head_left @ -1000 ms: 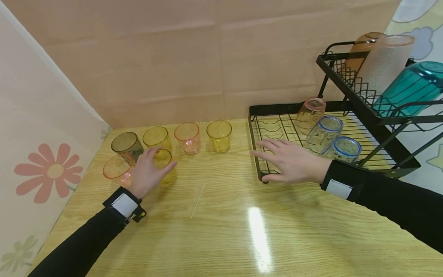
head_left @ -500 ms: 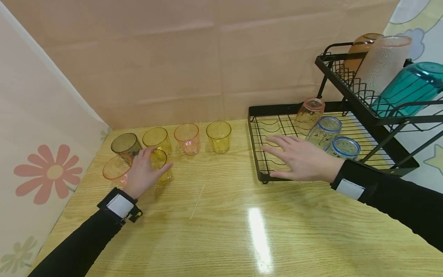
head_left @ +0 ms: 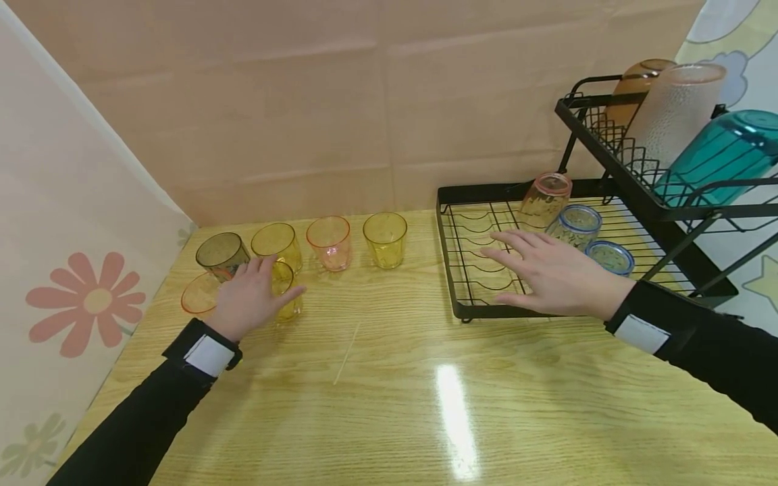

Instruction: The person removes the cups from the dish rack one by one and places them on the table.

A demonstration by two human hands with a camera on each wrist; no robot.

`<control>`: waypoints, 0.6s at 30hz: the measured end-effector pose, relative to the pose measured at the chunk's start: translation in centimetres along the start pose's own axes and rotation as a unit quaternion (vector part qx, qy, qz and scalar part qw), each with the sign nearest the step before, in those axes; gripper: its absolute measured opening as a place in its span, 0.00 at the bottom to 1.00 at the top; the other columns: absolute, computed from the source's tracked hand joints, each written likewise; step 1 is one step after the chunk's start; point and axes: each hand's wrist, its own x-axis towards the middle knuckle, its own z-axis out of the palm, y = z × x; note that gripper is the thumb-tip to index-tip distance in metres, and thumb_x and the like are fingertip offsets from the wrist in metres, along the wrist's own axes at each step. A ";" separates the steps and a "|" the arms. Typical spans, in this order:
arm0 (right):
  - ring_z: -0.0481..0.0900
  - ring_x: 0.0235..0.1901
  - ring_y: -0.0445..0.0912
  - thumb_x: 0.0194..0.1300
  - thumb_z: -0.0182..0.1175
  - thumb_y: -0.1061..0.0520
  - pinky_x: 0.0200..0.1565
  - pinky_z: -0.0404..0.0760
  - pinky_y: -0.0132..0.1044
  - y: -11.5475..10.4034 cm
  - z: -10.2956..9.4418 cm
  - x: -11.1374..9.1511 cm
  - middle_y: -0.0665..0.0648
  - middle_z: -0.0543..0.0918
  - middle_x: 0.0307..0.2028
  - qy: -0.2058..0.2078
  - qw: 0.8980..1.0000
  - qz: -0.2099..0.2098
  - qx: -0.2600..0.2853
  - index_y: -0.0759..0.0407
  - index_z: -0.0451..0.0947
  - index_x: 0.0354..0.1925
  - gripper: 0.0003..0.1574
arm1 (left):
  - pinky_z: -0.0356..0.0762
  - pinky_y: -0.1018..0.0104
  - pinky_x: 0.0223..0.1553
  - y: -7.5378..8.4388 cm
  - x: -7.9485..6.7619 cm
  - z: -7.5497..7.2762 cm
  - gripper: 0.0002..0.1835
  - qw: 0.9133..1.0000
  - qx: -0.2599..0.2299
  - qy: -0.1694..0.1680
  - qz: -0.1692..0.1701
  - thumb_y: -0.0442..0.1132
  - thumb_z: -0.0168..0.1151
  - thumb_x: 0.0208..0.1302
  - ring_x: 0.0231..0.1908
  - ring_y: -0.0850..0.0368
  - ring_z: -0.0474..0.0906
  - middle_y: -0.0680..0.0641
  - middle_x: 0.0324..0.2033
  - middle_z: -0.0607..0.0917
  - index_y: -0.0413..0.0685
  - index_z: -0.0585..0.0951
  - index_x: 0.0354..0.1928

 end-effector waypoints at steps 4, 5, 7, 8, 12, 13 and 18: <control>0.66 0.62 0.63 0.61 0.60 0.31 0.56 0.68 0.61 0.6 -0.1 -0.5 0.68 0.67 0.64 0.008 1.000 0.010 -0.011 0.58 0.66 0.68 0.48 | 0.75 0.49 0.17 0.5 0.4 -1.0 0.42 0.998 0.033 0.042 0.025 0.63 0.64 0.58 0.40 0.31 0.76 0.28 0.45 0.79 0.31 0.73 0.58; 0.67 0.61 0.63 0.60 0.61 0.31 0.55 0.69 0.61 0.8 -0.1 -0.6 0.68 0.67 0.64 0.011 1.000 0.013 -0.013 0.58 0.66 0.68 0.49 | 0.74 0.50 0.15 0.7 0.5 -1.2 0.42 0.998 0.036 0.051 0.030 0.63 0.65 0.58 0.38 0.32 0.77 0.29 0.45 0.79 0.31 0.73 0.58; 0.67 0.61 0.63 0.60 0.61 0.31 0.54 0.70 0.61 1.1 -0.2 -0.8 0.68 0.67 0.63 0.013 1.000 0.018 -0.018 0.58 0.66 0.68 0.49 | 0.75 0.49 0.16 1.0 0.8 -1.8 0.41 0.997 0.036 0.061 0.038 0.62 0.65 0.58 0.39 0.32 0.77 0.29 0.46 0.79 0.31 0.74 0.58; 0.67 0.61 0.63 0.60 0.61 0.31 0.54 0.70 0.61 1.2 -0.3 -0.9 0.68 0.67 0.63 0.013 0.999 0.023 -0.020 0.58 0.66 0.69 0.49 | 0.76 0.48 0.18 1.2 1.0 -2.0 0.41 0.996 0.038 0.064 0.041 0.62 0.65 0.58 0.41 0.32 0.76 0.29 0.47 0.79 0.32 0.73 0.58; 0.65 0.62 0.63 0.60 0.60 0.30 0.55 0.68 0.63 1.6 -0.6 -1.3 0.68 0.65 0.65 -0.001 0.999 0.044 -0.024 0.58 0.65 0.69 0.50 | 0.78 0.42 0.24 2.3 1.8 -2.8 0.41 0.994 0.051 0.081 0.058 0.64 0.63 0.58 0.44 0.32 0.76 0.30 0.48 0.77 0.32 0.73 0.57; 0.64 0.63 0.63 0.60 0.60 0.30 0.56 0.68 0.63 1.7 -0.7 -1.4 0.68 0.65 0.65 -0.005 0.998 0.050 -0.025 0.58 0.65 0.70 0.50 | 0.78 0.42 0.26 2.6 2.0 -3.0 0.42 0.992 0.059 0.088 0.064 0.65 0.63 0.58 0.44 0.33 0.76 0.31 0.48 0.78 0.32 0.73 0.57; 0.64 0.62 0.64 0.60 0.61 0.30 0.56 0.67 0.64 1.9 -1.1 -1.9 0.69 0.65 0.65 -0.007 0.997 0.070 -0.036 0.58 0.64 0.70 0.51 | 0.77 0.42 0.37 4.9 3.2 -3.6 0.44 0.985 0.092 0.112 0.094 0.67 0.63 0.55 0.49 0.34 0.74 0.31 0.50 0.77 0.33 0.74 0.58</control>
